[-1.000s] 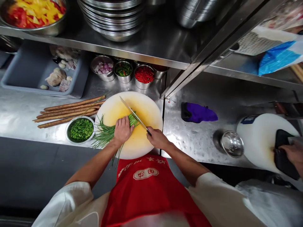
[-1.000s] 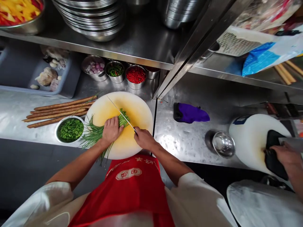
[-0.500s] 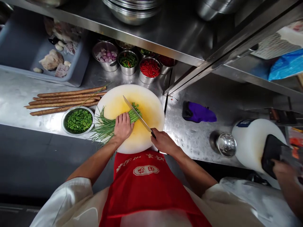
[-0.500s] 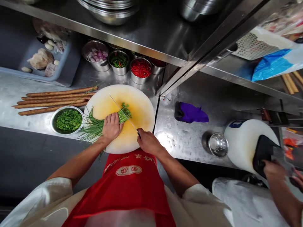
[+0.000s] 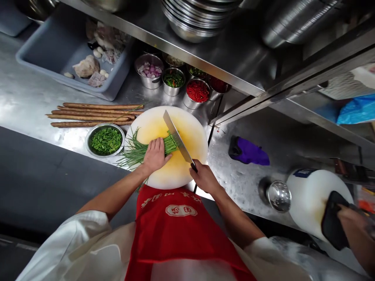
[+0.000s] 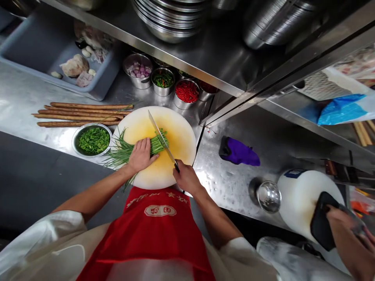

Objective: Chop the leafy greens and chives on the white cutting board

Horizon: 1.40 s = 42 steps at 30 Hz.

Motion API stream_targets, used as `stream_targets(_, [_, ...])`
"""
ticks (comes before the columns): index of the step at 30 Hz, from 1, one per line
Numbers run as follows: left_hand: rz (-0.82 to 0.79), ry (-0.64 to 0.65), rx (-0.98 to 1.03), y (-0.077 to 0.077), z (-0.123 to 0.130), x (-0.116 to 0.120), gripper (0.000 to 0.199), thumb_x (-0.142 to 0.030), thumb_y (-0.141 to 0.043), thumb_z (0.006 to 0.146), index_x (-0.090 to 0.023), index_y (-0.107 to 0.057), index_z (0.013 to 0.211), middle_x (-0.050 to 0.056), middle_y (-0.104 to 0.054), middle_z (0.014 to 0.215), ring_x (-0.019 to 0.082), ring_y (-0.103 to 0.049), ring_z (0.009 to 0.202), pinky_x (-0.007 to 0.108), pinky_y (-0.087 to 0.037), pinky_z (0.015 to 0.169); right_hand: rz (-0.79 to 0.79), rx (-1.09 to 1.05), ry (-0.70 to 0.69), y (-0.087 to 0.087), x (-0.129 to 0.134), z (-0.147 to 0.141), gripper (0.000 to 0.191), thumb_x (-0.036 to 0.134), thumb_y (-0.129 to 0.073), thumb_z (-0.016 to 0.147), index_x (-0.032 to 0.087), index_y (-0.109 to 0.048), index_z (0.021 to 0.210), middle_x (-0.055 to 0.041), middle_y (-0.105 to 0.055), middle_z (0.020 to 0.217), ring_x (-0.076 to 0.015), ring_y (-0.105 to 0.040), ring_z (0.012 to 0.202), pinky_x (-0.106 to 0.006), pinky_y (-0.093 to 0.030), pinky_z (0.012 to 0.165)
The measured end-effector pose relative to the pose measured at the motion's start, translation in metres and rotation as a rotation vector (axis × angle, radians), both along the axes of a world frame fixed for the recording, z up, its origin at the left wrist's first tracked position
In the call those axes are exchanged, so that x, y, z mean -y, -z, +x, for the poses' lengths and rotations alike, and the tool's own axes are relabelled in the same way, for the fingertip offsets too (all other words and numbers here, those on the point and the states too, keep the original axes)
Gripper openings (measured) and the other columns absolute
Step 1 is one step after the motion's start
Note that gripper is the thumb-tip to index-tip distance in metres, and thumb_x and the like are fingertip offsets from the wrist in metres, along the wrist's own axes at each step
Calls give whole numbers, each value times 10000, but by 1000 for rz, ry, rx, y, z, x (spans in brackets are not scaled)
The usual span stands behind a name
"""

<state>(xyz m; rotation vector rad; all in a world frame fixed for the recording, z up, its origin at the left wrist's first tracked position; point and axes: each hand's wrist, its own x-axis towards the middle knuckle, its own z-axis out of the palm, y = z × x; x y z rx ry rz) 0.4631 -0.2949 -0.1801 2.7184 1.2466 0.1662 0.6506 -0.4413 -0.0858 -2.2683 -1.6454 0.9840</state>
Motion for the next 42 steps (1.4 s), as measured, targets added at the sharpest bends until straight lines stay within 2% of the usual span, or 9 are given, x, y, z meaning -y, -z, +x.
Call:
stream_targets(4, [-20, -52, 17, 3, 1, 5, 710, -455, -343, 993, 36, -376, 1504, 266, -440, 1509, 379, -377, 1413, 503, -268, 1192, -70, -34, 3, -13, 19, -2, 252, 281, -449, 970, 191, -586, 1162, -50, -712, 837, -201, -640, 741, -272, -339, 648])
stream_targets(9, [-21, -61, 56, 8, 5, 9, 673, -406, -327, 1005, 30, -359, 1518, 265, -443, 1504, 383, -366, 1420, 517, -254, 1193, -156, 14, -27, -18, 5, -3, 198, 249, -457, 959, 202, -581, 1106, -52, -695, 817, -197, -615, 709, -279, -300, 624])
stream_targets(15, [-15, -41, 60, 8, 4, 7, 655, -399, -315, 1010, 7, -372, 1521, 255, -462, 1488, 385, -391, 1398, 511, -267, 1181, -115, 53, -64, 16, -33, -7, 303, 260, -452, 978, 151, -547, 1245, -111, -728, 965, -233, -662, 866, -282, -384, 715])
stream_targets(18, [10, -26, 35, 5, 3, 5, 673, -421, -340, 1000, 14, -384, 1512, 254, -484, 1467, 383, -417, 1372, 503, -262, 1189, -39, 38, -37, 27, -35, -7, 337, 279, -459, 979, 156, -545, 1280, -107, -731, 1023, -231, -669, 935, -277, -418, 771])
stream_targets(22, [11, -26, 35, -1, -3, 2, 807, -517, -439, 948, 60, -361, 1506, 281, -476, 1465, 395, -424, 1366, 507, -218, 1217, 39, 17, 11, 16, -14, -5, 362, 303, -462, 974, 161, -548, 1296, -92, -730, 982, -224, -674, 907, -269, -430, 762])
stream_targets(25, [-8, -19, 26, 0, -8, 5, 885, -552, -496, 909, 90, -347, 1500, 299, -425, 1505, 412, -393, 1394, 505, -211, 1220, -7, -15, 27, 1, 5, -5, 317, 301, -485, 954, 177, -570, 1232, -60, -713, 882, -207, -663, 817, -259, -416, 705])
stream_targets(30, [25, 5, 21, 8, -10, 13, 722, -432, -374, 986, 71, -358, 1504, 294, -413, 1520, 398, -379, 1414, 506, -229, 1203, -133, -34, 20, -10, 11, -10, 170, 262, -474, 939, 208, -578, 1063, -7, -638, 712, -168, -596, 640, -249, -345, 602])
stream_targets(37, [28, 18, 48, 13, -6, 11, 673, -397, -324, 1008, 48, -367, 1511, 283, -441, 1508, 382, -391, 1415, 494, -238, 1201, -68, 66, -35, 25, -31, -15, 233, 275, -474, 963, 174, -571, 1148, -83, -704, 882, -206, -640, 780, -267, -386, 676])
stream_targets(42, [1, -1, 30, 6, -15, 13, 798, -470, -461, 951, 78, -333, 1515, 293, -367, 1559, 396, -350, 1449, 491, -182, 1237, -7, -15, 40, 21, -15, -14, 290, 310, -481, 959, 178, -573, 1200, -37, -688, 791, -185, -647, 707, -249, -419, 659])
